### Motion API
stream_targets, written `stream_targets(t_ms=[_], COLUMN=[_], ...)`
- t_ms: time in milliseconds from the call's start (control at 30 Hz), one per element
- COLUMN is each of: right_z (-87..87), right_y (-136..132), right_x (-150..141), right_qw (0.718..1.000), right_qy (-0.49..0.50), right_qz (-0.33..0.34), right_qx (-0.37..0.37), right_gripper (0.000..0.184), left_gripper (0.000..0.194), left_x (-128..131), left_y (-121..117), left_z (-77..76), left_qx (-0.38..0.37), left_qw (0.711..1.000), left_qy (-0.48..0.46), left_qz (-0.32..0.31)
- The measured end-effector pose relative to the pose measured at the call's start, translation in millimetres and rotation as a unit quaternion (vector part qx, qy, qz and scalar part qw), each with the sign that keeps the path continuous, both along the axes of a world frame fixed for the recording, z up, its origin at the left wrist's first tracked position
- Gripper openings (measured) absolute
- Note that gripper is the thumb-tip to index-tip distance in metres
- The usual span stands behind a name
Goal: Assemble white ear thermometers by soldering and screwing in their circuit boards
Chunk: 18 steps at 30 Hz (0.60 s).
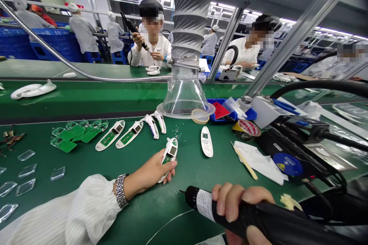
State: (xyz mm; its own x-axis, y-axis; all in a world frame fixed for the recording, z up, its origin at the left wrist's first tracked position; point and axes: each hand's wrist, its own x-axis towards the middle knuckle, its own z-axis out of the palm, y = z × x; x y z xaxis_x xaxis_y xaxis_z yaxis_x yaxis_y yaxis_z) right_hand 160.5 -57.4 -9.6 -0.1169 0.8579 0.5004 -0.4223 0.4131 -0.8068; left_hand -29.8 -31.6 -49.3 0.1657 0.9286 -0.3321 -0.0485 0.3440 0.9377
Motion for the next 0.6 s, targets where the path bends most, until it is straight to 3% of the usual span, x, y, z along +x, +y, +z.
stream_targets(t_ms=[167, 367, 600], right_z=[-12.6, 5.6, 17.4], right_y=[1, 1, -2], right_x=[-7, 7, 11], right_qw=[1.000, 1.000, 0.998], right_qy=[-0.006, 0.024, 0.044], right_qz=[0.013, -0.007, -0.036], right_qx=[0.012, -0.002, -0.038], right_gripper=[0.020, 0.018, 0.021], left_gripper=[0.030, 0.036, 0.041], left_x=[1, 6, 18], left_y=[-2, -5, -12], left_z=[-2.3, 3.3, 9.3], left_qx=[0.001, -0.022, -0.139], left_qw=[1.000, 0.999, 0.974], left_qy=[-0.002, -0.047, -0.179], left_qz=[0.000, -0.002, -0.026])
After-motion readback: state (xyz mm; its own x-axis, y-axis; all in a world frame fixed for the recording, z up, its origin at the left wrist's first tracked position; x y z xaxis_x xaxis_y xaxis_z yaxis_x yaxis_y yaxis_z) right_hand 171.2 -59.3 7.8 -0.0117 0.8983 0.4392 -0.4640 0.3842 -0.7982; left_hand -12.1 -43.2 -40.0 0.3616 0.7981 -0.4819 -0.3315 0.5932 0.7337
